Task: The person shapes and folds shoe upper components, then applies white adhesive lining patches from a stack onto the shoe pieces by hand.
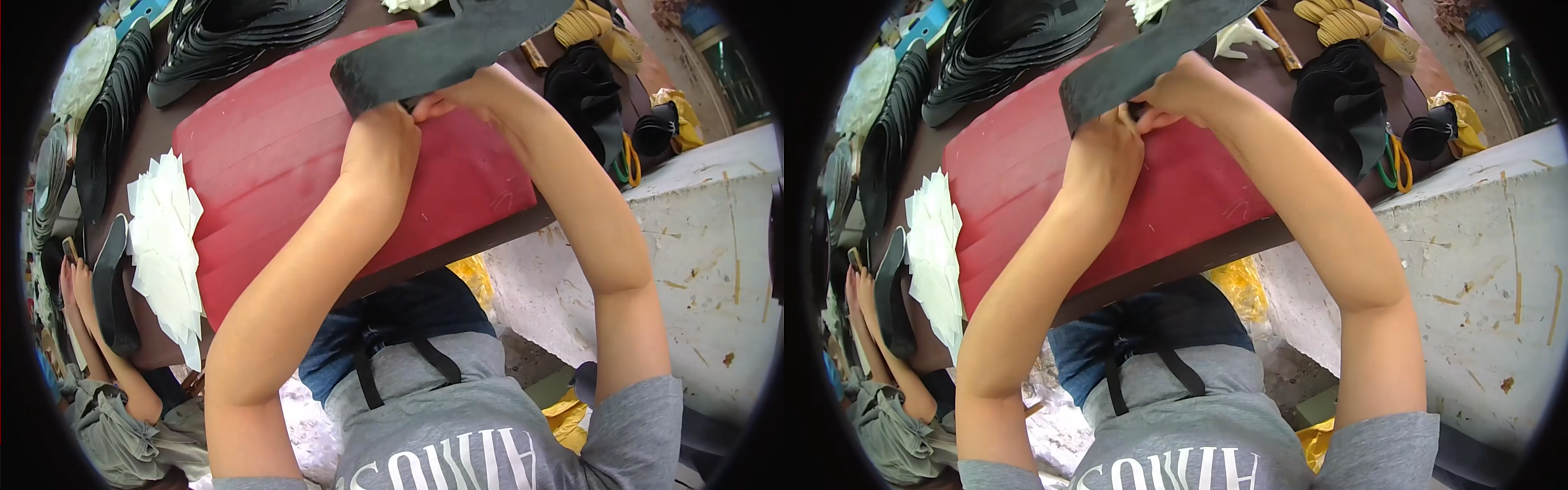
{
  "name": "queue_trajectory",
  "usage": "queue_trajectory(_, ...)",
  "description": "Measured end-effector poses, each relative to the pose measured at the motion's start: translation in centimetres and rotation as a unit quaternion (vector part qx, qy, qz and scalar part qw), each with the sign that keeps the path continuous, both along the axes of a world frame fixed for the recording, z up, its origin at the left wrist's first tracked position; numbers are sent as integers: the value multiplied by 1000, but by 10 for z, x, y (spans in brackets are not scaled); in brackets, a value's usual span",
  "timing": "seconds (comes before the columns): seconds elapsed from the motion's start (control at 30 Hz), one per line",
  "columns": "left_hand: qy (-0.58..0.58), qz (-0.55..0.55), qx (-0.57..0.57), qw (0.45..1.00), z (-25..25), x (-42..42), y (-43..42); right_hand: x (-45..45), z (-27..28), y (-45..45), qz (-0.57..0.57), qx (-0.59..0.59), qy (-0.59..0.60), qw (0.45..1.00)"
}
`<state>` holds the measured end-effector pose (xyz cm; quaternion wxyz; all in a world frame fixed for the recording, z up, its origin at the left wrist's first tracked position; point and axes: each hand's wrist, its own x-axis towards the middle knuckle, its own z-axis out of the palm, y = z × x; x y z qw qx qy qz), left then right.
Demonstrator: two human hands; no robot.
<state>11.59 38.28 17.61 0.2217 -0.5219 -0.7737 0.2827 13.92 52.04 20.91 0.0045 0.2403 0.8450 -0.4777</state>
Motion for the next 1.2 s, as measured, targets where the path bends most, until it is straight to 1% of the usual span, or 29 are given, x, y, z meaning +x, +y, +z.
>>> queue_trajectory(0.03, -11, -3, 5, 1000, -1, -2, 1, -2, 6, 1, 22, -107, -64, 992)
queue_trajectory(0.07, -9, -5, 9, 1000, -1, -3, 2, -2, 4, 6, 20, -103, -62, 993)
queue_trajectory(0.13, -18, -5, 15, 1000, -2, -6, 2, 22, 2, 24, 12, -70, -42, 997)
queue_trajectory(0.17, -25, -5, 18, 1000, -3, -7, 2, 12, -5, 26, 7, -54, -34, 998)
queue_trajectory(0.23, -34, -5, 21, 999, -1, -7, 3, 26, -16, 29, 0, -22, -20, 1000)
queue_trajectory(0.33, -68, 7, -1, 998, 9, -6, 2, 20, -37, 58, -19, 11, -3, 1000)
queue_trajectory(0.4, -83, 12, -9, 996, 3, -8, 2, 28, -54, 66, -27, 37, 6, 999)
queue_trajectory(0.53, -5, -82, 142, 986, -33, -21, -8, 25, -80, 92, -31, 92, 29, 995)
queue_trajectory(0.57, -6, -81, 140, 987, -32, -22, -7, 25, -86, 100, -32, 106, 37, 993)
queue_trajectory(0.67, -72, -103, 207, 970, -26, -26, -5, 2, -100, 126, -35, 149, 62, 986)
queue_trajectory(0.7, -96, -109, 228, 963, -25, -27, -4, 8, -107, 132, -36, 163, 69, 984)
queue_trajectory(0.73, -98, -107, 226, 963, -26, -28, -1, 4, -117, 138, -37, 176, 74, 981)
queue_trajectory(0.8, -56, -124, 215, 967, -26, -29, 5, -2, -129, 160, -39, 202, 85, 975)
queue_trajectory(0.87, -12, -136, 206, 969, -24, -28, 7, 11, -139, 185, -38, 230, 98, 967)
queue_trajectory(0.9, -13, -132, 206, 970, -17, -26, 5, 8, -110, 147, -33, 229, 96, 968)
queue_trajectory(0.93, -33, -113, 151, 981, -6, -23, 3, 21, -78, 130, -51, 353, 59, 932)
queue_trajectory(0.97, -52, -96, 96, 989, 6, -20, 1, 33, -43, 94, -70, 471, 22, 879)
queue_trajectory(1.0, -71, -79, 42, 993, 15, -18, 0, 40, -12, 52, -88, 581, -15, 809)
queue_trajectory(1.03, -90, -62, -12, 994, 19, -15, -1, 31, 19, 7, -103, 681, -52, 723)
queue_trajectory(1.07, -92, -62, -13, 994, 17, -11, -2, 33, 17, 11, -103, 680, -53, 724)
queue_trajectory(1.1, -65, -56, -12, 996, 16, -8, -2, 37, 11, 24, -76, 641, 71, 761)
queue_trajectory(1.13, -39, -49, -12, 998, 13, -6, -2, 40, 3, 40, -48, 588, 195, 783)
queue_trajectory(1.17, -14, -38, -12, 999, 10, -4, -3, 41, -6, 51, -16, 524, 315, 791)
queue_trajectory(1.2, 11, -26, -12, 1000, 6, -3, -4, 41, -15, 57, 16, 448, 431, 783)
